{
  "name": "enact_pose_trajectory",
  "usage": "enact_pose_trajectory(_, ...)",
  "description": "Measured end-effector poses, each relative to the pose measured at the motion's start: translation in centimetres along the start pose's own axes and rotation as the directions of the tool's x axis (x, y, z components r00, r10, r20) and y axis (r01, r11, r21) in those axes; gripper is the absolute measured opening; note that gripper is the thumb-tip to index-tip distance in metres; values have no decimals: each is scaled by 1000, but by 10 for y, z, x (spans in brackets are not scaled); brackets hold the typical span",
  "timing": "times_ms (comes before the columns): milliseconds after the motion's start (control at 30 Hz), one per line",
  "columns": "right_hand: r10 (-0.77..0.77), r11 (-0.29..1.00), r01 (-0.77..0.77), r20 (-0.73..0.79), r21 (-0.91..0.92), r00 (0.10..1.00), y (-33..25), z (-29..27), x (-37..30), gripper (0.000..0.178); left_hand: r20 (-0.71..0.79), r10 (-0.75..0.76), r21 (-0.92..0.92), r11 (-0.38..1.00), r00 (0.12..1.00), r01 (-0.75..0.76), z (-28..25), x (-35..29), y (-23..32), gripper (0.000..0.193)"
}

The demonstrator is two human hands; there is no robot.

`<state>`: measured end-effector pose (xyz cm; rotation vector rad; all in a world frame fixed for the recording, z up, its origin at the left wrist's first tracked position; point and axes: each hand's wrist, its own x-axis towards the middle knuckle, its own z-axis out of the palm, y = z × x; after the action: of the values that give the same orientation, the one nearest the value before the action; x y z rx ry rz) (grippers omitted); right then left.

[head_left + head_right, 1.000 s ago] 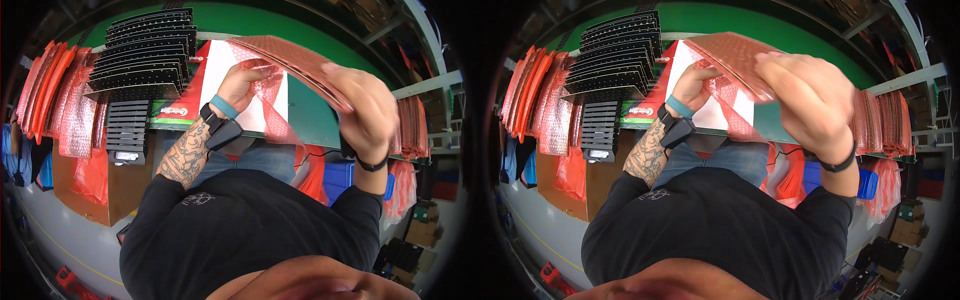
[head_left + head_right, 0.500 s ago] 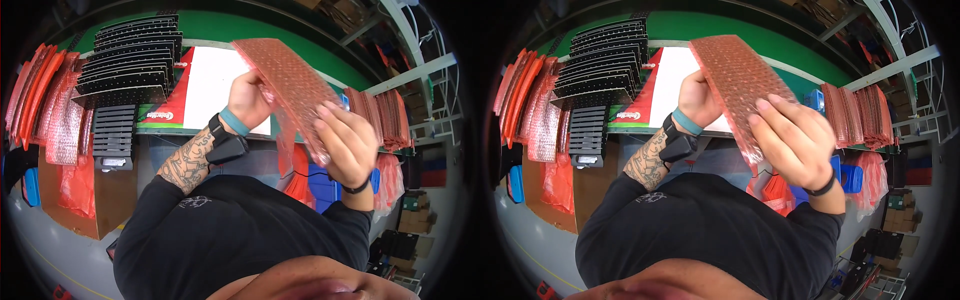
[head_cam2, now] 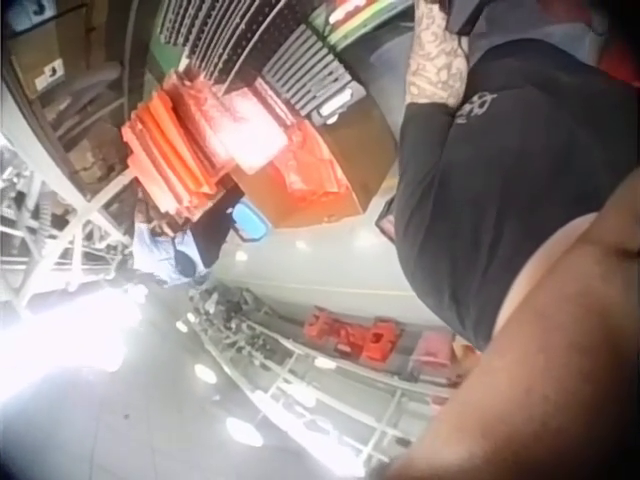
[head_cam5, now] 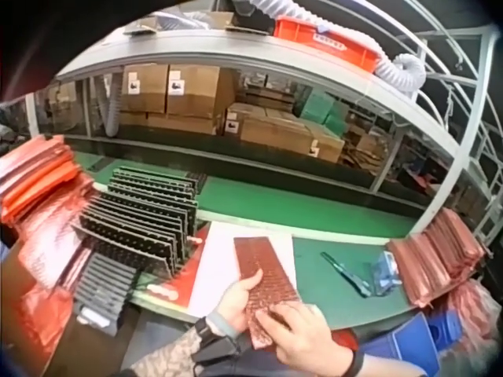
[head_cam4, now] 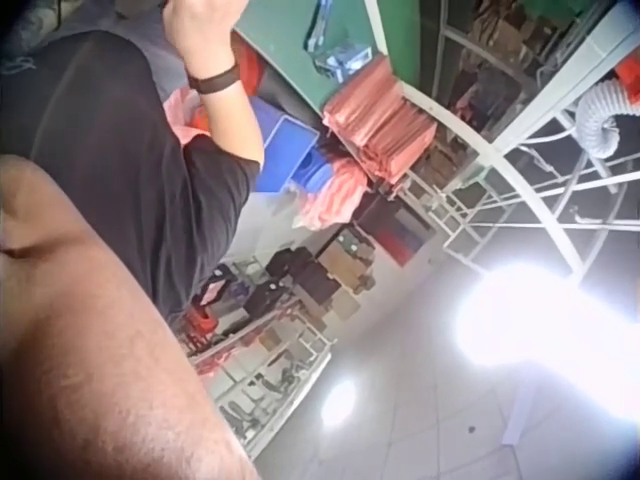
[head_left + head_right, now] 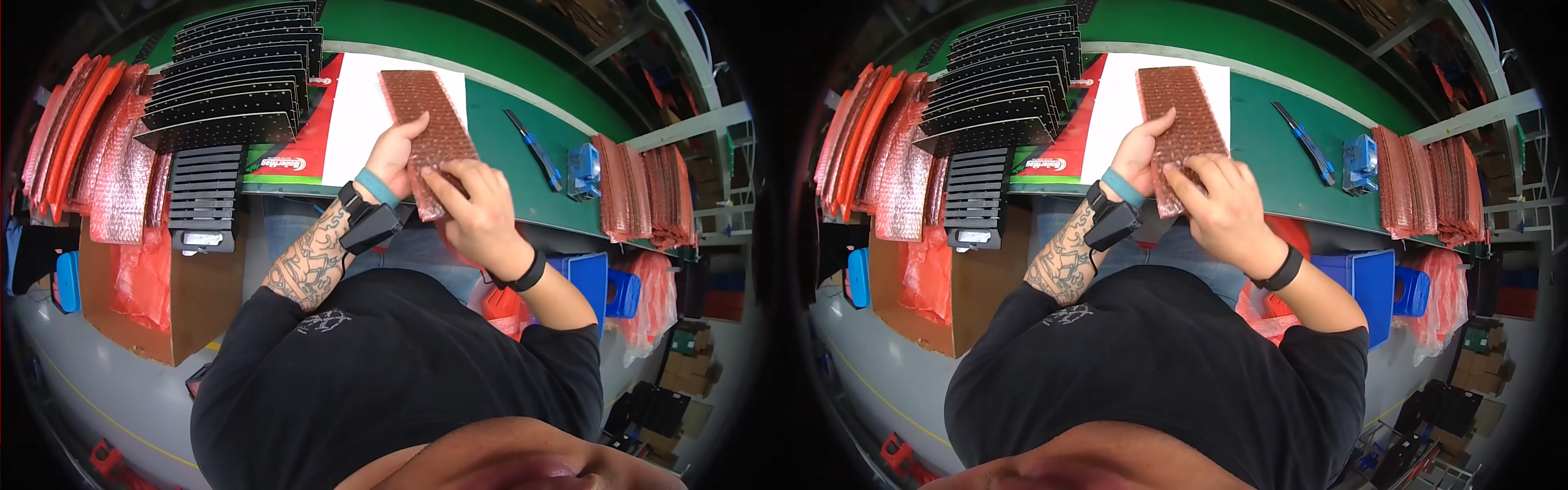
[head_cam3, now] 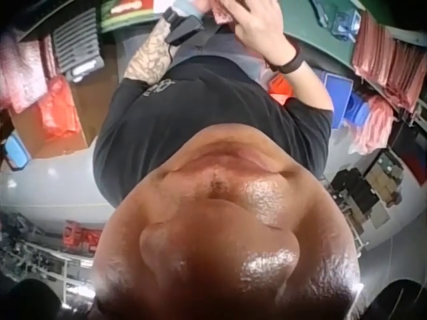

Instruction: The person wraps circuit boards in bubble wrap by hand, placing each board onto a sheet, folding the wrap over, and securing it with tape. They then stack the wrapped boards into a cardboard box and repeat the process.

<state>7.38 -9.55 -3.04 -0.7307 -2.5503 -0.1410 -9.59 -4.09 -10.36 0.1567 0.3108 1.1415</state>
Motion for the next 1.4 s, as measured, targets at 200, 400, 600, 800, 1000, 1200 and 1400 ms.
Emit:
enact_pose_trajectory(200, 170, 884, -214, 140, 416, 975, 6, -6, -13, 48, 56, 302, 271, 913, 952, -306, -11, -12, -4, 38)
enact_pose_trajectory(400, 621, 194, -496, 286, 846, 730, 51, 31, -7, 60, 141, 442, 403, 792, 886, -459, 12, -15, -8, 43)
enact_pose_trajectory(600, 464, 69, -446, 367, 893, 807, 40, 35, -6, 66, 144, 388, 304, 858, 910, -414, 7, 6, -8, 41)
enact_pose_trajectory(800, 452, 437, -554, 360, 709, 816, 43, 17, -2, 56, 119, 292, 186, 932, 949, -310, -14, 46, 44, 38)
enact_pose_trajectory(1000, 423, 783, -575, 475, 237, 772, 44, 8, 24, 35, -164, 548, 664, 676, 820, -320, 1, 75, 95, 41)
enact_pose_trajectory(1200, 388, 863, -492, 475, 112, 790, 60, 33, 39, 31, 58, 765, 852, 298, 642, -431, -34, 105, 113, 30)
enact_pose_trajectory(1400, 405, 862, -483, 362, 153, 839, 67, 48, 27, 31, 11, 684, 847, 381, 730, -370, -58, 124, 115, 32)
